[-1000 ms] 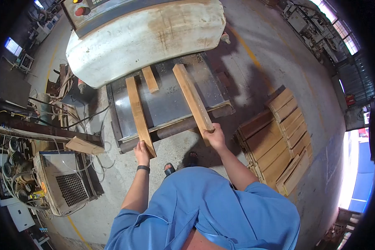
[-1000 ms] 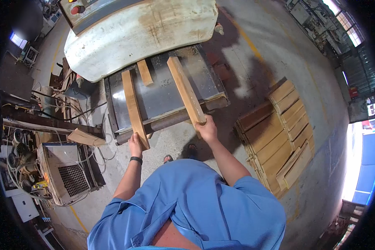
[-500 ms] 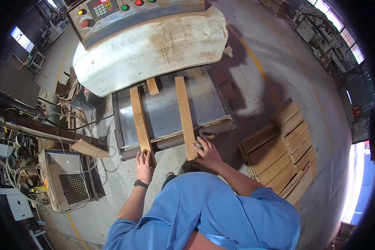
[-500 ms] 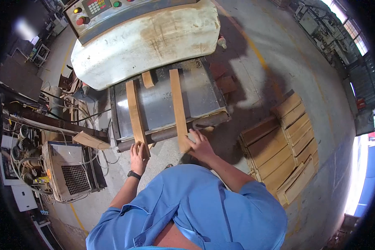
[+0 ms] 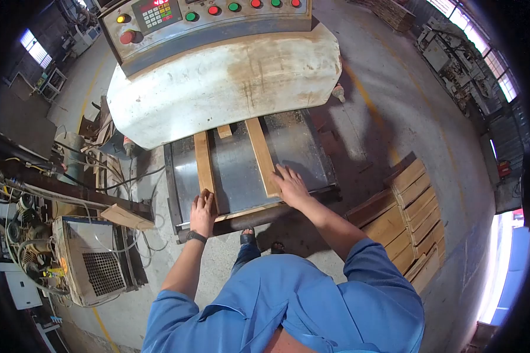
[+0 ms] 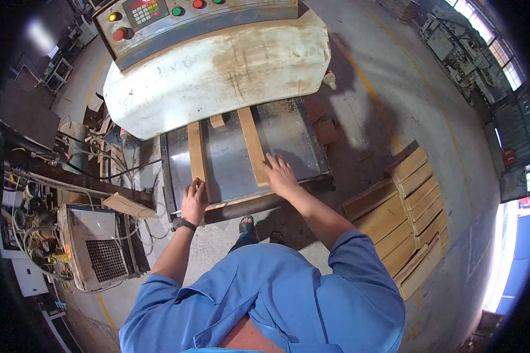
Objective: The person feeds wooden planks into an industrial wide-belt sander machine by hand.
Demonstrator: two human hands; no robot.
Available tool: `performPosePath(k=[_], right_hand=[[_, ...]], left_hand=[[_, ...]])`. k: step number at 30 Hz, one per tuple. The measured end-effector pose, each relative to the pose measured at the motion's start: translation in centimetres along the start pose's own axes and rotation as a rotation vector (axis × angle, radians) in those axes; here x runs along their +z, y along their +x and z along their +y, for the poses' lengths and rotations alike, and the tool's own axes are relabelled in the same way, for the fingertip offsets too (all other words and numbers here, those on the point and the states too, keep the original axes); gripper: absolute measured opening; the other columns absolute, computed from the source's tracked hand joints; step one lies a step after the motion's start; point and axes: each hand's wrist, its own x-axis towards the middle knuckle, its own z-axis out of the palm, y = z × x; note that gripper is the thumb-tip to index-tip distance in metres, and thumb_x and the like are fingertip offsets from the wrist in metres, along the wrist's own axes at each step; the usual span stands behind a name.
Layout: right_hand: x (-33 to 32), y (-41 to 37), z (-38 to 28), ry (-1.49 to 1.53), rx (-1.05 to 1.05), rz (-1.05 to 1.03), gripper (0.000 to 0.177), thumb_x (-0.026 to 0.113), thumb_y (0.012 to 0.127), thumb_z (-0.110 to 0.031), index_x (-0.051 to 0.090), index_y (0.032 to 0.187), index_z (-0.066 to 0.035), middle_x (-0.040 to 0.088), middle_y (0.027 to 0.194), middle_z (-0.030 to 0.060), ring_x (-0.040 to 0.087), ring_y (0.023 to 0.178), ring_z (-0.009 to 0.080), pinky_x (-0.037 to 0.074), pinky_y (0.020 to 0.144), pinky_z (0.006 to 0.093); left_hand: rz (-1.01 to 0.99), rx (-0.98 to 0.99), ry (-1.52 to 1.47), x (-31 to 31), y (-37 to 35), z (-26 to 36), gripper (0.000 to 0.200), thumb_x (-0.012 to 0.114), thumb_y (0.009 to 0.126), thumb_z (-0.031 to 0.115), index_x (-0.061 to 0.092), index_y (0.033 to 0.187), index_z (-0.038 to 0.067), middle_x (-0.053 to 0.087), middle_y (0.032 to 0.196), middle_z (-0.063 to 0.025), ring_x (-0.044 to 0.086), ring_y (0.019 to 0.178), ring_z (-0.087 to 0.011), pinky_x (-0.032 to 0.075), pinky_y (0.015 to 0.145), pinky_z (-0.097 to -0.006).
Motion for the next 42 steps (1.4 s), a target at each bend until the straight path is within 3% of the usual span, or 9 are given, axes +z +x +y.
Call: performPosePath(k=[7, 17, 24, 27, 28, 31, 35, 39, 42], right_hand=[[-0.9, 9.8, 0.9, -0.041, 0.115, 0.018, 0.061, 0.060, 0.087, -0.007, 0.044, 0.144, -0.022, 0.041, 0.150, 0.0139, 0.038, 0.138, 0.0355, 0.035, 0.110, 0.0500], [-0.4, 19.5, 1.8, -0.056, 0.202, 0.071, 0.056, 0.050, 0.091, -0.004, 0.045, 0.145, -0.021, 0.052, 0.132, 0.0140, 0.049, 0.125, 0.0347, 0.042, 0.103, 0.0494], [1.0, 20.5, 0.8, 0.009, 0.440, 0.280, 0.072, 0.073, 0.083, -0.010, 0.039, 0.146, -0.016, 0.054, 0.120, 0.0135, 0.058, 0.111, 0.0300, 0.051, 0.092, 0.0411], [7.5, 21.0, 3.6, 0.810, 0.618, 0.680, 0.068, 0.068, 0.085, -0.005, 0.038, 0.146, -0.011, 0.057, 0.108, 0.0128, 0.063, 0.101, 0.0264, 0.054, 0.085, 0.0380], [7.1, 20.5, 2.0, 1.339, 0.819, 0.724, 0.054, 0.066, 0.085, -0.006, 0.045, 0.135, -0.007, 0.059, 0.110, 0.0095, 0.061, 0.106, 0.0235, 0.052, 0.088, 0.0346], [6.6, 20.9, 0.0, 1.811, 0.863, 0.589, 0.052, 0.065, 0.089, -0.011, 0.043, 0.136, -0.007, 0.059, 0.116, 0.0099, 0.060, 0.107, 0.0265, 0.052, 0.089, 0.0392], [5.9, 23.4, -0.3, 1.869, 0.602, 0.462, 0.056, 0.064, 0.093, -0.014, 0.039, 0.143, -0.008, 0.058, 0.122, 0.0118, 0.060, 0.108, 0.0290, 0.051, 0.094, 0.0441], [2.9, 19.6, -0.9, 1.729, 0.576, 0.459, 0.054, 0.064, 0.094, -0.017, 0.041, 0.141, -0.001, 0.055, 0.133, 0.0163, 0.059, 0.115, 0.0302, 0.053, 0.092, 0.0417], [2.8, 13.2, -0.4, 1.636, 0.557, 0.533, 0.045, 0.061, 0.096, -0.016, 0.048, 0.135, 0.001, 0.064, 0.120, 0.0158, 0.065, 0.105, 0.0265, 0.053, 0.090, 0.0377]], left_hand=[[-0.205, -0.025, 0.047, -1.5, 6.5, -1.6, 0.080, 0.085, 0.065, 0.019, 0.053, 0.138, 0.015, 0.047, 0.139, -0.0082, 0.045, 0.127, -0.0331, 0.042, 0.106, -0.0440], [-0.119, -0.010, 0.031, -1.0, 10.4, -4.1, 0.080, 0.084, 0.067, 0.022, 0.052, 0.140, 0.019, 0.046, 0.143, -0.0051, 0.047, 0.126, -0.0307, 0.039, 0.108, -0.0451], [-0.137, -0.024, 0.038, -0.4, 12.9, -5.5, 0.081, 0.082, 0.070, 0.024, 0.049, 0.143, 0.020, 0.042, 0.148, -0.0045, 0.046, 0.130, -0.0311, 0.037, 0.110, -0.0487], [-0.149, -0.030, 0.046, -0.5, 14.0, -5.8, 0.080, 0.082, 0.072, 0.024, 0.048, 0.144, 0.020, 0.041, 0.148, -0.0048, 0.046, 0.130, -0.0317, 0.036, 0.111, -0.0498], [-0.145, -0.030, 0.045, -0.4, 14.4, -5.9, 0.080, 0.082, 0.072, 0.024, 0.048, 0.144, 0.020, 0.041, 0.148, -0.0050, 0.045, 0.131, -0.0321, 0.036, 0.111, -0.0500], [-0.140, -0.026, 0.047, -0.2, 15.3, -6.3, 0.079, 0.082, 0.072, 0.024, 0.048, 0.144, 0.019, 0.040, 0.148, -0.0056, 0.045, 0.131, -0.0335, 0.035, 0.112, -0.0504], [-0.106, -0.019, 0.029, 0.3, 16.5, -7.0, 0.080, 0.082, 0.072, 0.022, 0.048, 0.144, 0.018, 0.042, 0.147, -0.0063, 0.044, 0.132, -0.0353, 0.035, 0.111, -0.0504], [-0.041, 0.009, 0.018, 0.9, 17.8, -7.4, 0.079, 0.082, 0.070, 0.021, 0.049, 0.143, 0.017, 0.045, 0.145, -0.0090, 0.044, 0.131, -0.0365, 0.036, 0.111, -0.0488], [0.011, 0.035, 0.020, 1.6, 18.6, -7.9, 0.078, 0.081, 0.069, 0.020, 0.050, 0.140, 0.016, 0.046, 0.143, -0.0127, 0.043, 0.129, -0.0407, 0.038, 0.109, -0.0481]])
